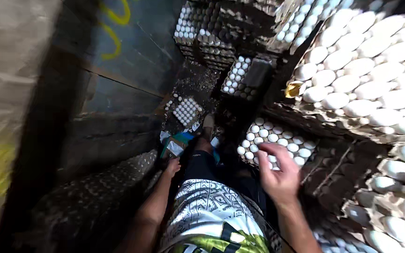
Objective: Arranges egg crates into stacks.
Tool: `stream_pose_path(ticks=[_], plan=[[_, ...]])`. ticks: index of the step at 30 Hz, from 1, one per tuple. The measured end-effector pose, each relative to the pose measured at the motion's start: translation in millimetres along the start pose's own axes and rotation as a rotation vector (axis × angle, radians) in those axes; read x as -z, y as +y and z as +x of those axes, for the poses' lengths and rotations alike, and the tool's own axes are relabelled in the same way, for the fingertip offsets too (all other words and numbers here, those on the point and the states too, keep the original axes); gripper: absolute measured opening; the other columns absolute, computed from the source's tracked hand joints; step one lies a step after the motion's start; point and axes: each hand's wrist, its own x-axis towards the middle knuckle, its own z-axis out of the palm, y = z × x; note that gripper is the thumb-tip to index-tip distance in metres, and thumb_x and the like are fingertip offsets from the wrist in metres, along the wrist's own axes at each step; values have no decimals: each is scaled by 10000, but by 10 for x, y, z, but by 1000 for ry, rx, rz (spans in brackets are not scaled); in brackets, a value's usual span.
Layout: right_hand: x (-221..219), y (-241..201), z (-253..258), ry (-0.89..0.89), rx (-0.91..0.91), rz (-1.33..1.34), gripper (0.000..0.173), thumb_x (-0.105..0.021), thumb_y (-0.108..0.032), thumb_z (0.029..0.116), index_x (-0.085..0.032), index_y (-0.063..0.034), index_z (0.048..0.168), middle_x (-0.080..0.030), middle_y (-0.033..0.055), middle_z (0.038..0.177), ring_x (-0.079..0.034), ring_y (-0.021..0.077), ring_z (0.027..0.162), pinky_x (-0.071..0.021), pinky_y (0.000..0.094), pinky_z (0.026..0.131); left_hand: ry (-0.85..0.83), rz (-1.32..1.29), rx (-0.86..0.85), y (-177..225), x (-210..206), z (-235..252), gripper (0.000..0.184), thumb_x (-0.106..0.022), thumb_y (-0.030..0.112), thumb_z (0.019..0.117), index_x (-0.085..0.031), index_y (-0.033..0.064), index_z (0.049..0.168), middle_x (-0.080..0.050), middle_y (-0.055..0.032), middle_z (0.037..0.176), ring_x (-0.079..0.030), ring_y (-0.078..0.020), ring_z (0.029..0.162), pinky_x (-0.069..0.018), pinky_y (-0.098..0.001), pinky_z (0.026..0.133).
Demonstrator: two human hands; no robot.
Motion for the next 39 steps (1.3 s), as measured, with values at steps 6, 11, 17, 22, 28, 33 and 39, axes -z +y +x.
stream_pose_path(ticks=[6,11,17,22,28,33,39], plan=[[-2162,441,425,-377,-313,133,297,-554,-372,1035,-750,-187,1159,-731,-30,1108,-677,104,1063,-580,387,951,-25,147,39,525,-120,832,443,-526,350,1060,-583,25,1356,-643,-175,1302,-644,-272,1139,-546,-449,941],[-3492,1270,809,-611,-630,34,329,-535,-429,1024,-730,-245,1216,-724,-42,1191,-676,112,1117,-574,407,968,-95,165,-36,1247,-401,2283,389,-443,302,1105,-563,47,1372,-669,-151,1152,-670,-225,963,-588,-413,829],[-4831,2753,1782,-1020,-792,-247,449,-523,-480,1016,-614,-251,1391,-708,90,1234,-690,313,1098,-558,589,916,-124,219,6,1605,-463,4162,512,-558,444,1042,-538,104,1425,-641,-168,1305,-671,-291,1096,-578,-502,907],[-5809,3980,2485,-1033,-767,-402,596,-631,-429,963,-494,-192,1493,-625,169,1355,-651,418,1146,-533,681,876,-49,55,54,1656,-547,5447,589,-625,370,1017,-459,45,1479,-551,-203,1438,-624,-331,1216,-555,-521,964],[-6724,5028,2977,-1012,-736,-494,861,-745,-467,859,-353,-193,1574,-523,200,1478,-568,439,1277,-485,701,980,-13,-169,45,1656,-660,6412,769,-759,383,914,-398,112,1536,-489,-161,1510,-490,-321,1377,-465,-593,1076],[-7184,5488,3143,-949,-803,-385,1180,-905,-346,714,-192,-156,1635,-448,214,1547,-501,424,1364,-441,670,1071,-52,-453,148,1640,-747,6748,622,-763,298,912,-486,132,1444,-605,-114,1358,-597,-252,1218,-527,-474,983],[-7432,5606,3142,-950,-913,-255,1235,-937,-287,681,-176,-156,1644,-401,181,1590,-436,356,1435,-403,598,1144,-284,-575,-269,1586,-647,6612,721,-696,153,955,-276,0,1521,-579,-288,1300,-671,-308,1046,-596,-377,797]])
